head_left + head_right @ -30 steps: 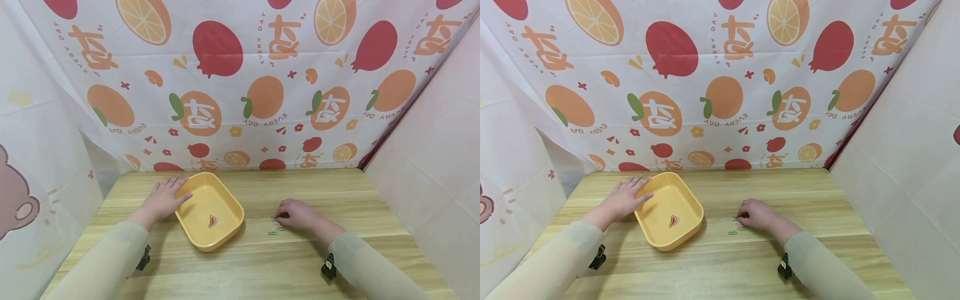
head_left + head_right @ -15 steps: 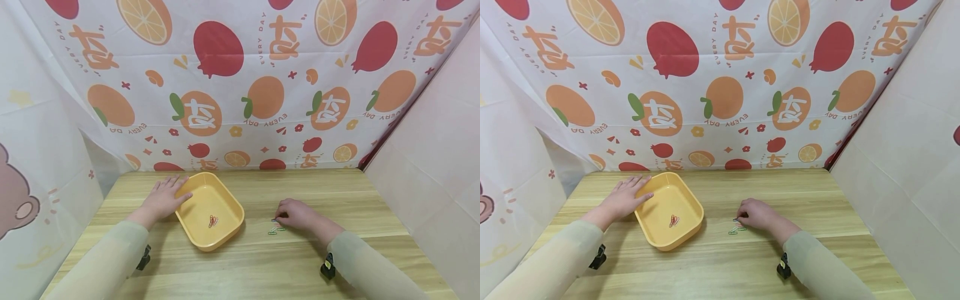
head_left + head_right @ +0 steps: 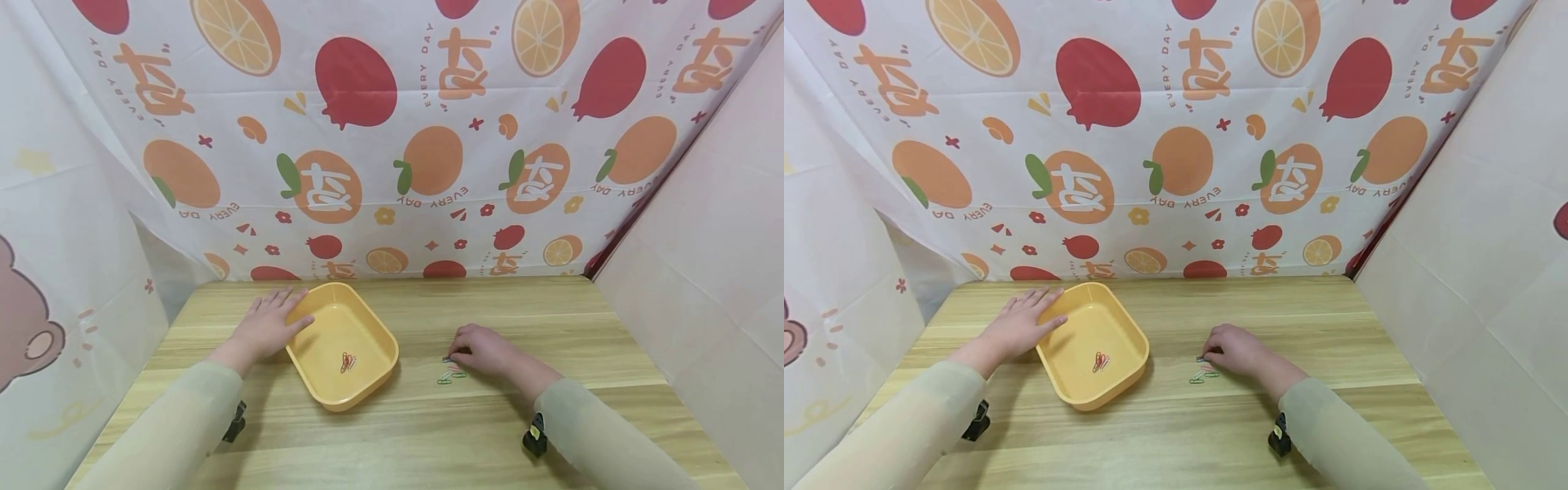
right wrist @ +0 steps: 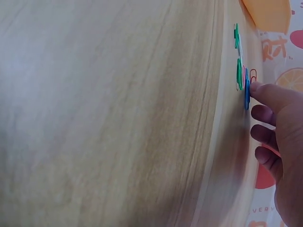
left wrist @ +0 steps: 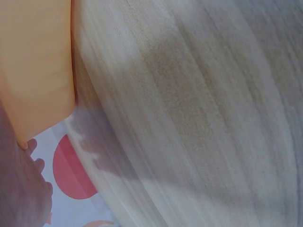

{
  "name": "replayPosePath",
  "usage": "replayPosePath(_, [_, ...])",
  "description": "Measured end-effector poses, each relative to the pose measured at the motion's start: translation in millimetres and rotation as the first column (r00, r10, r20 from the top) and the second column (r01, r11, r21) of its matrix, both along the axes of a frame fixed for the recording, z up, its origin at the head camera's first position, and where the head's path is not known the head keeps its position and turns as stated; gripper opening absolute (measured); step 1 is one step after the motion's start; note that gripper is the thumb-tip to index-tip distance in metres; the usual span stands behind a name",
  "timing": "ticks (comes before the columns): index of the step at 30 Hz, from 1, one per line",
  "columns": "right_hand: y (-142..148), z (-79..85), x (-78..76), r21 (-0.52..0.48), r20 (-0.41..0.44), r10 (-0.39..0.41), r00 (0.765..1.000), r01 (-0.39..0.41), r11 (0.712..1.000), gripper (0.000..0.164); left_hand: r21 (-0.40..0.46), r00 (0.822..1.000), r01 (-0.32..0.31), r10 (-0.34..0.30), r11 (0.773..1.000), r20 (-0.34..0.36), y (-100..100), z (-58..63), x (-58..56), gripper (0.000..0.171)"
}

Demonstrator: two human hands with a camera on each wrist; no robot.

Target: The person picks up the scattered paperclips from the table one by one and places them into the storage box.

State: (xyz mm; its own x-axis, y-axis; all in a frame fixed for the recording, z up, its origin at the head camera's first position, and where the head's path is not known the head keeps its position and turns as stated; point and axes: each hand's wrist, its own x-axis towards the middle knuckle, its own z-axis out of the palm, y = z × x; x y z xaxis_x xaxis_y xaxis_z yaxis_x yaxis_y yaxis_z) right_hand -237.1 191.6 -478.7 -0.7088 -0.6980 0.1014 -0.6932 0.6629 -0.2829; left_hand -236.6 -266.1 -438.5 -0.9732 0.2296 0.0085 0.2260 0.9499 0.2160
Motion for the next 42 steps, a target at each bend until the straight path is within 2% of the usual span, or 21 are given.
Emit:
replayPosePath(6, [1.4,-0.1,-1.3,-0.023,-0.029,0.021,0.999,-0.022,1.0,0.006,0.006,1.0,-0.003,0.003,1.0,0.004,0.0,-0.1,0.8,0.075])
replayPosePath(14, [0.8,3.1,-2.0,-0.028,-0.022,0.02,1.0,-0.02,0.999,0.006,-0.004,1.0,0.0,0.0,1.0,0.006,-0.3,2.1,1.9,0.076])
replayPosePath(32, [0.2,9.8,-8.1,-0.024,-0.097,0.035,0.995,-0.038,0.999,0.007,0.006,1.0,0.0,0.0,1.0,0.005,-1.3,0.2,2.5,0.076])
replayPosePath(42, [-6.2,20.5,-12.9,-0.02,-0.126,0.065,0.99,-0.068,0.997,0.01,0.006,1.0,-0.004,0.004,1.0,0.005,-0.5,-0.9,1.0,0.075])
